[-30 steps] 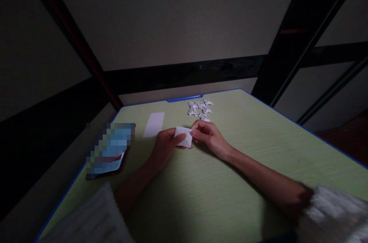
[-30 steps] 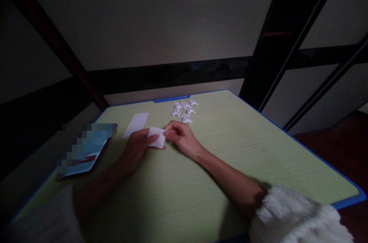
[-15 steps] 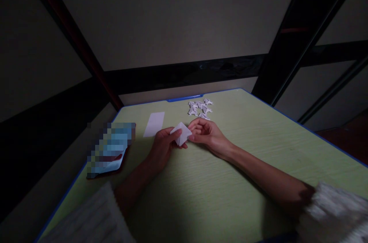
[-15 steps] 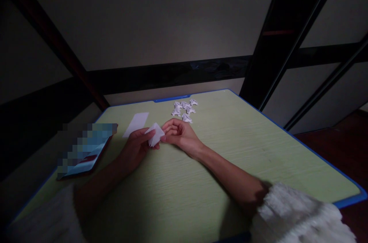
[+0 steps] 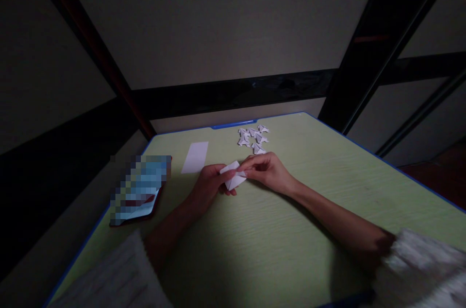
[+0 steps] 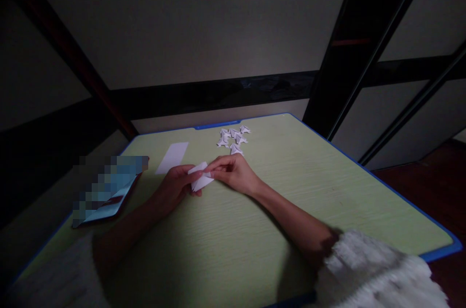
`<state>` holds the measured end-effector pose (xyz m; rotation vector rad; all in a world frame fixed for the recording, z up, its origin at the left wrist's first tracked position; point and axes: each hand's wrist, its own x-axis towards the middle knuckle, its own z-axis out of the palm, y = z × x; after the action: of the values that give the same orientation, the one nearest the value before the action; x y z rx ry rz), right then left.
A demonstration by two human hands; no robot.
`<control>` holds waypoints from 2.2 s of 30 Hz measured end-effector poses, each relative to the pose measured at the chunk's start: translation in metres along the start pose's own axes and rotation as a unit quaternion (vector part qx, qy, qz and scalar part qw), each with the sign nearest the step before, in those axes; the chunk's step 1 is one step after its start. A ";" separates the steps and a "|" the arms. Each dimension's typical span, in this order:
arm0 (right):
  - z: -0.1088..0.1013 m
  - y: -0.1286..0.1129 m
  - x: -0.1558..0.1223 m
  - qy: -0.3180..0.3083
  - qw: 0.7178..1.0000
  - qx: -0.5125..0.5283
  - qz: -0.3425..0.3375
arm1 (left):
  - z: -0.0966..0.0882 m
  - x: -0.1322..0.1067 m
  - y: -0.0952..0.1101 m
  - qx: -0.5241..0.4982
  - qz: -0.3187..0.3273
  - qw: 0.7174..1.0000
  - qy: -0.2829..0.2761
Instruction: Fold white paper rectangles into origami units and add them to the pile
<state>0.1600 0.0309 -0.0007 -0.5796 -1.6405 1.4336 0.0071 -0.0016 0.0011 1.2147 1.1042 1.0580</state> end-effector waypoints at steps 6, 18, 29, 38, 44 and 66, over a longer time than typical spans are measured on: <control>-0.003 -0.002 0.001 0.019 0.999 -0.040 -0.002 | -0.002 0.001 -0.003 0.034 0.009 0.999 -0.011; 0.005 -0.002 0.002 0.114 0.989 0.002 0.091 | 0.003 0.000 0.001 0.071 0.016 0.997 -0.022; 0.014 0.000 0.001 0.169 0.981 0.000 0.097 | 0.008 0.000 0.003 0.060 0.000 0.998 0.016; 0.012 0.002 0.003 0.168 0.979 0.055 0.106 | 0.008 0.002 -0.001 0.093 0.023 0.995 0.028; 0.013 0.003 0.004 0.161 0.978 0.065 0.113 | 0.008 0.000 0.001 0.113 0.034 0.992 0.037; 0.010 0.005 0.000 0.034 0.994 0.031 0.100 | 0.006 -0.003 0.002 0.090 0.040 0.995 0.019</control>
<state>0.1505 0.0261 -0.0055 -0.7660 -1.5136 1.5843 0.0129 -0.0052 0.0032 1.3957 1.2086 1.0635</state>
